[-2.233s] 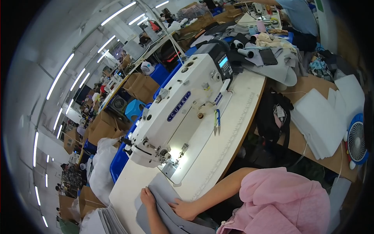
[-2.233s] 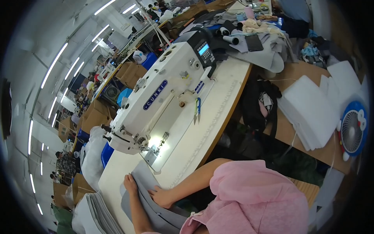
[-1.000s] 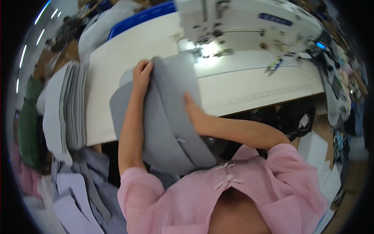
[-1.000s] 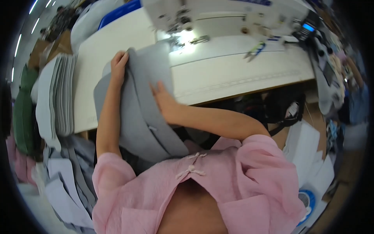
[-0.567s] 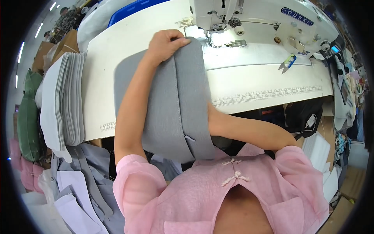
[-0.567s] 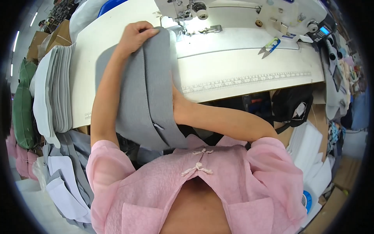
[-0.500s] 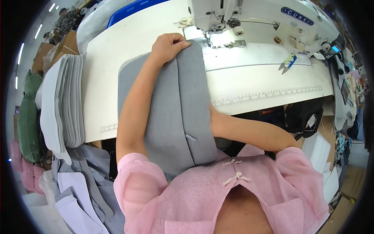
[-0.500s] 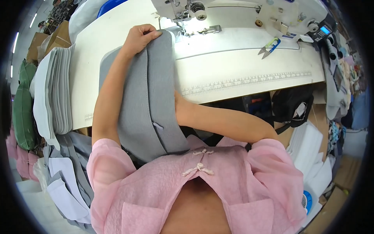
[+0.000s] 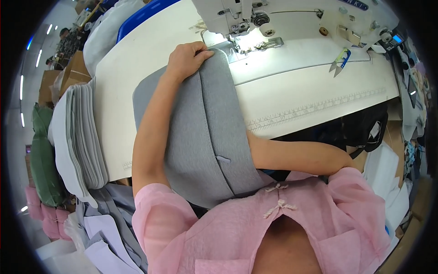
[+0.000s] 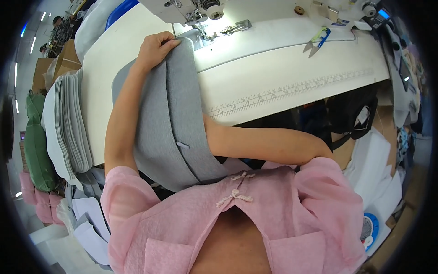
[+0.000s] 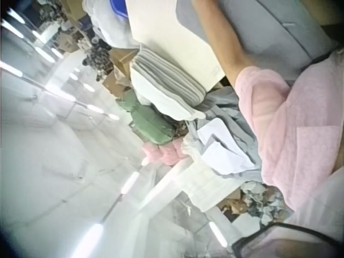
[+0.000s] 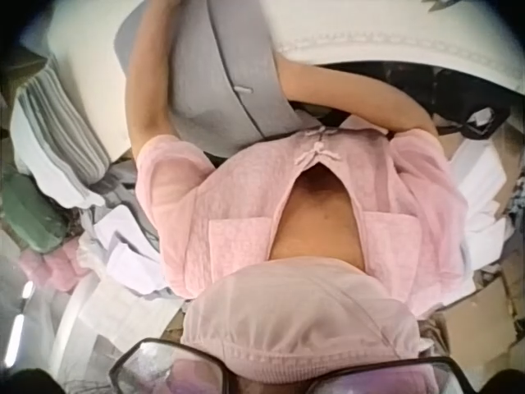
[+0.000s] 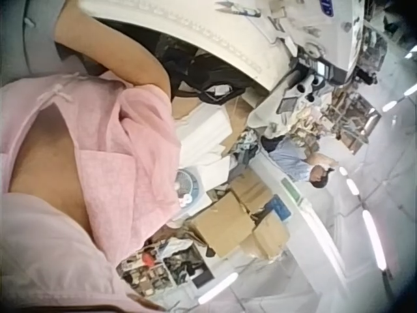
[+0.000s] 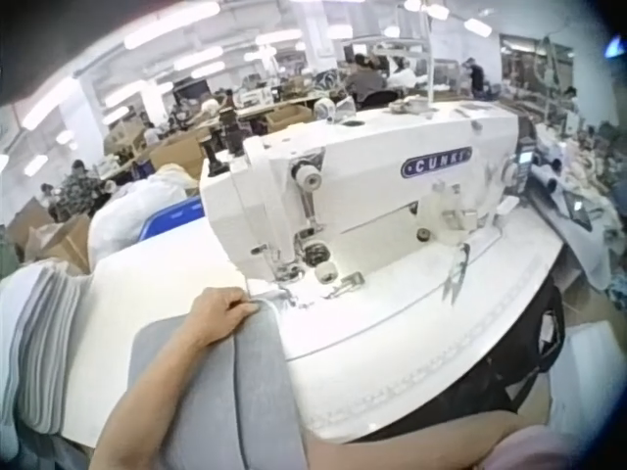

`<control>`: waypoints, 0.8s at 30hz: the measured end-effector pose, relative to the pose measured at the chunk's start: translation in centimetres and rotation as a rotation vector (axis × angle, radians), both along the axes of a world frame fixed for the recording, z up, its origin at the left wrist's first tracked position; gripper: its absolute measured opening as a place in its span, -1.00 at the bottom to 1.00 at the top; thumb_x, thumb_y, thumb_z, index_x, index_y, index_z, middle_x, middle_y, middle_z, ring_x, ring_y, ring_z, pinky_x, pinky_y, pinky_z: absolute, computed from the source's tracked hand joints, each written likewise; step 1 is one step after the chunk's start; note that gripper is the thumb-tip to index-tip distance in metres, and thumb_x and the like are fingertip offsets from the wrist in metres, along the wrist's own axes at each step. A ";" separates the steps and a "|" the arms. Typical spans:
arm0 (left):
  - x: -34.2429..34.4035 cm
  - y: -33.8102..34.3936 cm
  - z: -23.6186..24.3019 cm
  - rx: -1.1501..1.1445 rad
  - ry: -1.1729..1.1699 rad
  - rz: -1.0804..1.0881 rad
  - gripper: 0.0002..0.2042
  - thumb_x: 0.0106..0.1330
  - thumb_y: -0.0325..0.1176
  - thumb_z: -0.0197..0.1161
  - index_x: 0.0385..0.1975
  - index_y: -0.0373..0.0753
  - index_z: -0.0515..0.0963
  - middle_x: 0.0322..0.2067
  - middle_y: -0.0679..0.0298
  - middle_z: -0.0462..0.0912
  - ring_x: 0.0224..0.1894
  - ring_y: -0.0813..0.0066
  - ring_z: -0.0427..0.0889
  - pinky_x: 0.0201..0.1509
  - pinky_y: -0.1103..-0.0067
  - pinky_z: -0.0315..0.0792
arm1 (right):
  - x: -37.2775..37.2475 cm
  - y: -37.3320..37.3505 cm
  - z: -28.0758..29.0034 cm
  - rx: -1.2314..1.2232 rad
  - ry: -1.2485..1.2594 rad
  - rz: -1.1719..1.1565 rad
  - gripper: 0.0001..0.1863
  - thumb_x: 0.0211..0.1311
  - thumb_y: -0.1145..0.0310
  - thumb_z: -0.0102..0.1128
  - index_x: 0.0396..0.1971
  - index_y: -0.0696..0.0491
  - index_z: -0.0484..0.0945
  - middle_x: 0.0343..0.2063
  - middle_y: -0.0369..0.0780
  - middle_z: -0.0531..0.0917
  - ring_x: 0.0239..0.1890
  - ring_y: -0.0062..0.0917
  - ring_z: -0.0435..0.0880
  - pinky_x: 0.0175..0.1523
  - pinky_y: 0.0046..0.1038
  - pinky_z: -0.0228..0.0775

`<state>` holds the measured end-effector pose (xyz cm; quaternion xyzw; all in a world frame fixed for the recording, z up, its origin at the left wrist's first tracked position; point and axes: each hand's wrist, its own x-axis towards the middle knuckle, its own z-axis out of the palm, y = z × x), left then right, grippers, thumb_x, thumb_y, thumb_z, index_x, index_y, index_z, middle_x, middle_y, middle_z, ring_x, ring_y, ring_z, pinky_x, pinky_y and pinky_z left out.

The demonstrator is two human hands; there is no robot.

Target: Sewing fabric panels and zippers to assemble laptop sleeves at an industrial sewing machine.

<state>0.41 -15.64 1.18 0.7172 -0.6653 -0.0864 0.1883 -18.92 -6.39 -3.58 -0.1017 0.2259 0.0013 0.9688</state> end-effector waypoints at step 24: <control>0.4 0.2 -0.8 -0.110 -0.090 -0.115 -0.81 0.05 -0.19 0.12 -0.50 -0.17 0.50 -0.58 0.19 0.55 -0.49 0.22 0.52 -0.41 0.45 0.36 | -3.7 -5.7 2.4 -2.753 -0.012 -0.560 -0.78 -0.23 0.47 0.00 -0.49 0.26 0.41 -0.47 -0.14 0.46 -0.32 -0.35 0.46 -0.14 -0.46 0.35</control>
